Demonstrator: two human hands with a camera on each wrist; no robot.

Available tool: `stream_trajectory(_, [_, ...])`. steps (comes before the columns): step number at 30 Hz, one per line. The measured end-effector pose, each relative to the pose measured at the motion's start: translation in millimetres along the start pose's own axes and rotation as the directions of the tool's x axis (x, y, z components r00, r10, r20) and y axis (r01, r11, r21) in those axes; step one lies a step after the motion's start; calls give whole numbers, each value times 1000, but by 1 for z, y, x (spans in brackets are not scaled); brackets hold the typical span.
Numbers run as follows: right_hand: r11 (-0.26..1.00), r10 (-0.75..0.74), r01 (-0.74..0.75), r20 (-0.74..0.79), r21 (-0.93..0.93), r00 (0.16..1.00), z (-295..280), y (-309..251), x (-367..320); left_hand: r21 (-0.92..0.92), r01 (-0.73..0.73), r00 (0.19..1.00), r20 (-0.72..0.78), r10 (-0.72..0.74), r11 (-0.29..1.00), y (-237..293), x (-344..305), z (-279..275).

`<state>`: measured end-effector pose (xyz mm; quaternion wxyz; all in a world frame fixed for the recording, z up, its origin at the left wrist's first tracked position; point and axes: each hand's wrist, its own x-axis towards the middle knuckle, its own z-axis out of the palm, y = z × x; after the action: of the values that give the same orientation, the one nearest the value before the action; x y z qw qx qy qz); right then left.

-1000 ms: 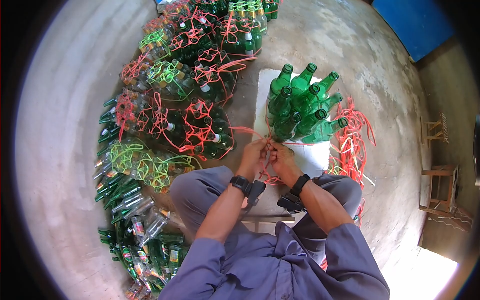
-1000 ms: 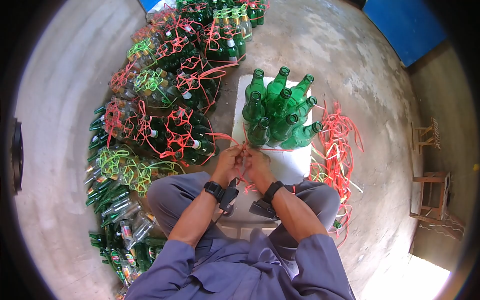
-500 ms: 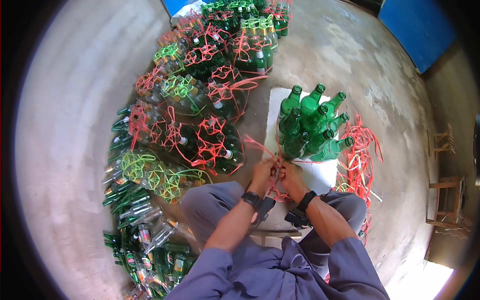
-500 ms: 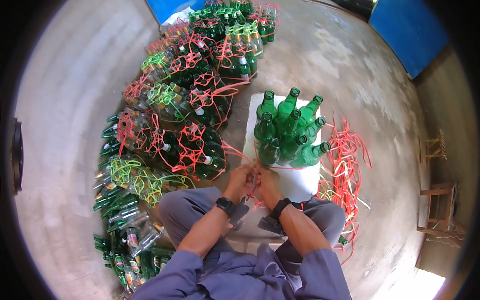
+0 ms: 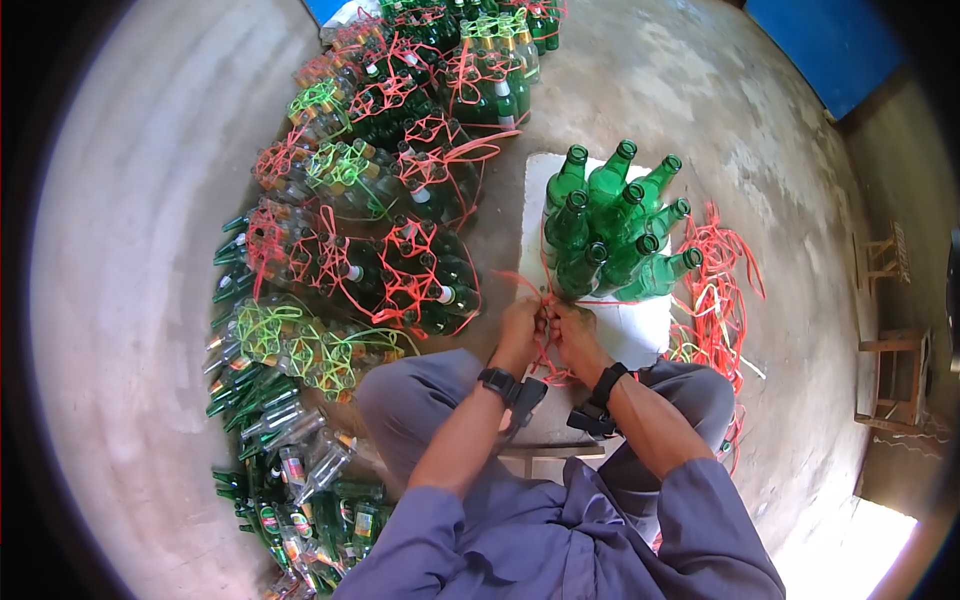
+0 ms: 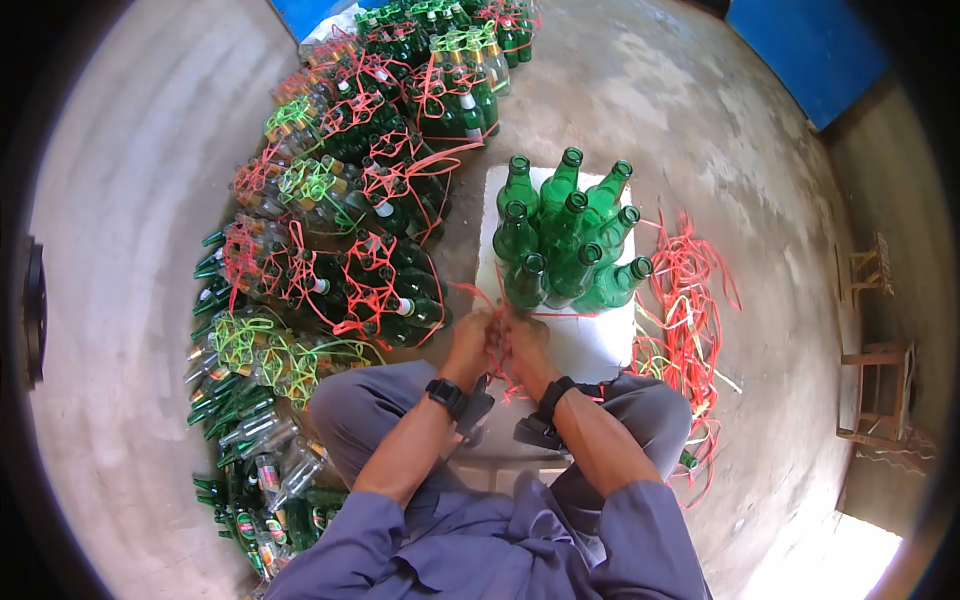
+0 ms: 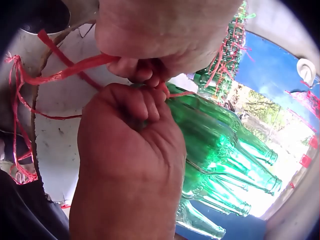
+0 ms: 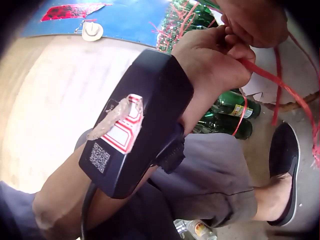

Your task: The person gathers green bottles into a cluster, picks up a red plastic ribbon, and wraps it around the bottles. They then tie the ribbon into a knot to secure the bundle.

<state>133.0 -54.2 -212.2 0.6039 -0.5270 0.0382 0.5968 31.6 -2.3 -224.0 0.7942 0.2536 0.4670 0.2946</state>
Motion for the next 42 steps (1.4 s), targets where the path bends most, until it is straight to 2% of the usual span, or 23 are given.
stream_trajectory(7, [1000, 12, -12, -71, 1, 997, 7, -4, -4, 28, 33, 999, 10, -33, 999, -6, 8, -4])
stream_trajectory(9, [999, 48, -48, -64, 5, 997, 10, -9, -13, 15, 37, 999, 5, -37, 999, -10, 10, -6])
stream_trajectory(11, [998, 53, -52, -50, 25, 997, 15, -12, -18, -81, 46, 999, 20, -45, 996, -11, 12, -6])
stream_trajectory(14, [996, 47, -44, -35, 76, 998, 24, -17, -24, -71, 10, 997, 76, -4, 997, -5, 9, -6])
stream_trajectory(19, [992, 54, -49, -42, 114, 998, 22, -16, -21, -57, 30, 998, 59, -27, 998, -5, 11, -5])
stream_trajectory(25, [999, 0, -3, -74, -41, 997, 12, -6, -7, -2, -16, 998, 63, 16, 1000, -1, 9, -2])
stream_trajectory(27, [994, -68, 57, -105, -97, 992, 12, -4, -8, 4, -27, 998, 56, 27, 1000, -2, 10, -1])
stream_trajectory(31, [991, -110, 100, -112, -90, 988, 12, -2, -10, -4, -39, 997, 61, 39, 999, -1, 8, 1])
stream_trajectory(33, [927, -247, 211, -81, -310, 966, 11, -1, -11, 9, -33, 997, 66, 33, 999, 2, 6, 2])
stream_trajectory(37, [947, -225, 186, -125, -262, 966, 8, 4, -6, -11, -17, 997, 79, 18, 1000, 3, 6, 2])
stream_trajectory(39, [854, -333, 254, -101, -454, 937, 6, 7, -3, -22, -2, 998, 67, 4, 1000, 4, 5, 2])
stream_trajectory(42, [839, -373, 272, -134, -472, 918, 10, 7, -8, -33, -8, 999, 45, 10, 999, 5, 2, 4])
